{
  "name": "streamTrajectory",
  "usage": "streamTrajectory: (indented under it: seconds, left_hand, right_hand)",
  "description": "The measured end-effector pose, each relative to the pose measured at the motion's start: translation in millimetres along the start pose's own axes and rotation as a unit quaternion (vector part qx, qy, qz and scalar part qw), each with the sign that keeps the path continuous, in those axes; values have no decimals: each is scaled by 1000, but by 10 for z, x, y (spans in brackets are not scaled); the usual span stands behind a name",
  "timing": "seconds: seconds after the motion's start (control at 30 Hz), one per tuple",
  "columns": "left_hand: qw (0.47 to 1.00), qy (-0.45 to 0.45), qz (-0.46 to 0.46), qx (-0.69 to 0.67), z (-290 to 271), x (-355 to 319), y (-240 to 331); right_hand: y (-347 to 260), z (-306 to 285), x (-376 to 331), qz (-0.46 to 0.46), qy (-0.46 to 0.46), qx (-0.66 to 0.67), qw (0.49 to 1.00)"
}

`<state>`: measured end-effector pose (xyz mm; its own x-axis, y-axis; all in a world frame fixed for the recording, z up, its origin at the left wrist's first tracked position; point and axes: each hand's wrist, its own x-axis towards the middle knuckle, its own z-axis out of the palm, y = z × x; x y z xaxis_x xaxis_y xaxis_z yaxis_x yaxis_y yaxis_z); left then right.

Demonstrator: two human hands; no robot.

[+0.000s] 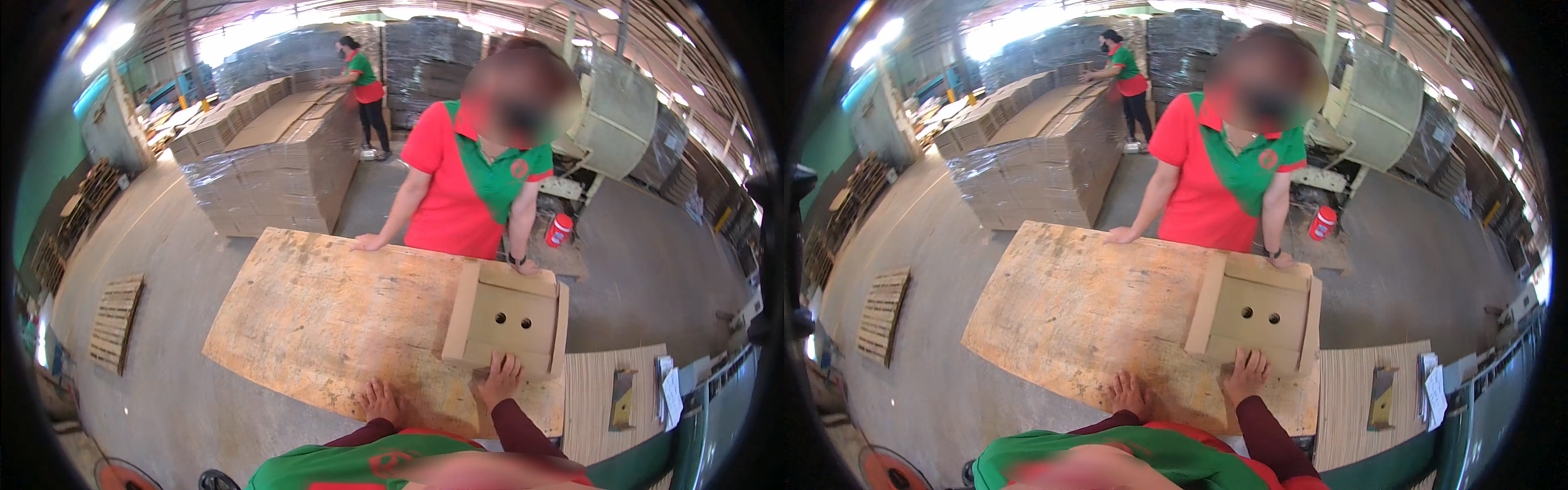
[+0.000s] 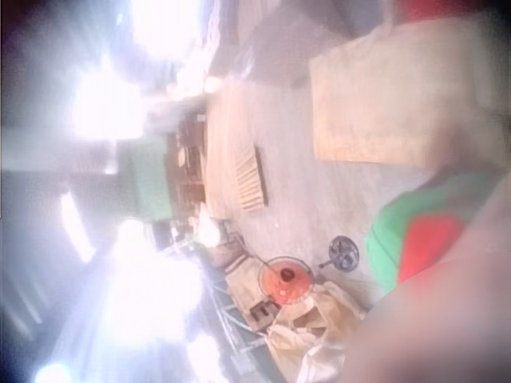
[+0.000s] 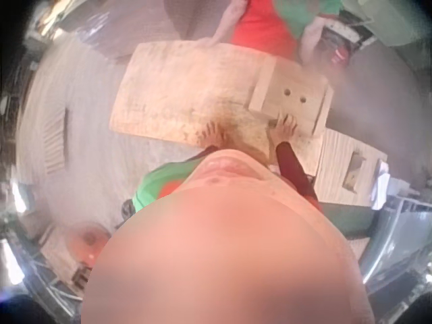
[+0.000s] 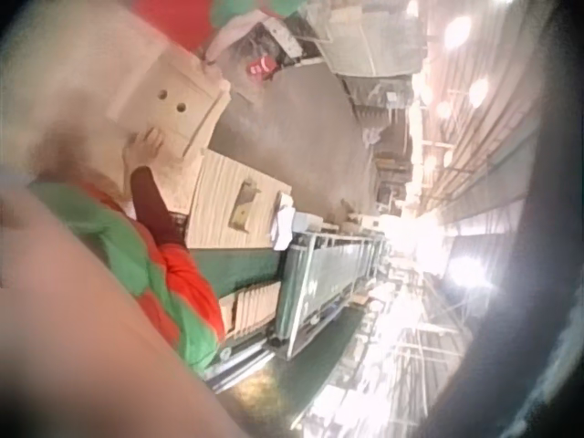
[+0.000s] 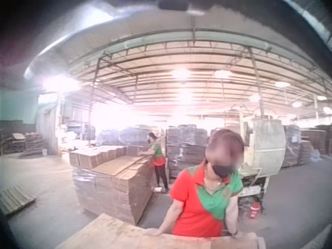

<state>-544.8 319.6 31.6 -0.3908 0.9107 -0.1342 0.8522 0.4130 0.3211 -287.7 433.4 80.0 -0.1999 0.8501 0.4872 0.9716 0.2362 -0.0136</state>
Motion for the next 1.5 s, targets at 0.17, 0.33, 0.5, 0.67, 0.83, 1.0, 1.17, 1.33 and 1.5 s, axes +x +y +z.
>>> streamTrajectory:
  seconds: [0.17, 0.33, 0.5, 0.67, 0.83, 1.0, 1.17, 1.33, 1.5]
  left_hand:
    - [999, -31, -7, 38, -89, -14, 63]
    - [997, -11, -4, 71, 70, 0, 19]
    - [994, 61, 15, 92, 274, 3, -76]
    - [957, 148, 251, -4, 261, 136, 236]
    - [762, 70, 588, -262, 699, -328, 1254]
    - [667, -173, 686, -233, 940, -1261, 2731]
    - [662, -310, 619, -287, 1321, -2592, 3652]
    - [627, -651, 415, -102, 2021, -3954, 3865]
    - [448, -536, 716, -6, 2580, -5507, 4157]
  right_hand:
    - [-250, -632, 357, 13, 98, 45, 994]
    - [-273, -909, 323, 24, 96, 88, 991]
    - [68, -924, -265, -56, 231, 184, 954]
    - [402, -1199, -1510, 136, 162, 156, 965]
    - [852, -1668, -2960, 355, 130, 145, 914]
    - [1481, -2247, -4029, 612, 207, -3, 763]
    - [2758, -2835, -5141, 733, 159, -182, 637]
    - [3805, -3148, -5959, 724, 88, -176, 661]
    - [4089, -3175, -6265, 702, 38, -139, 698]
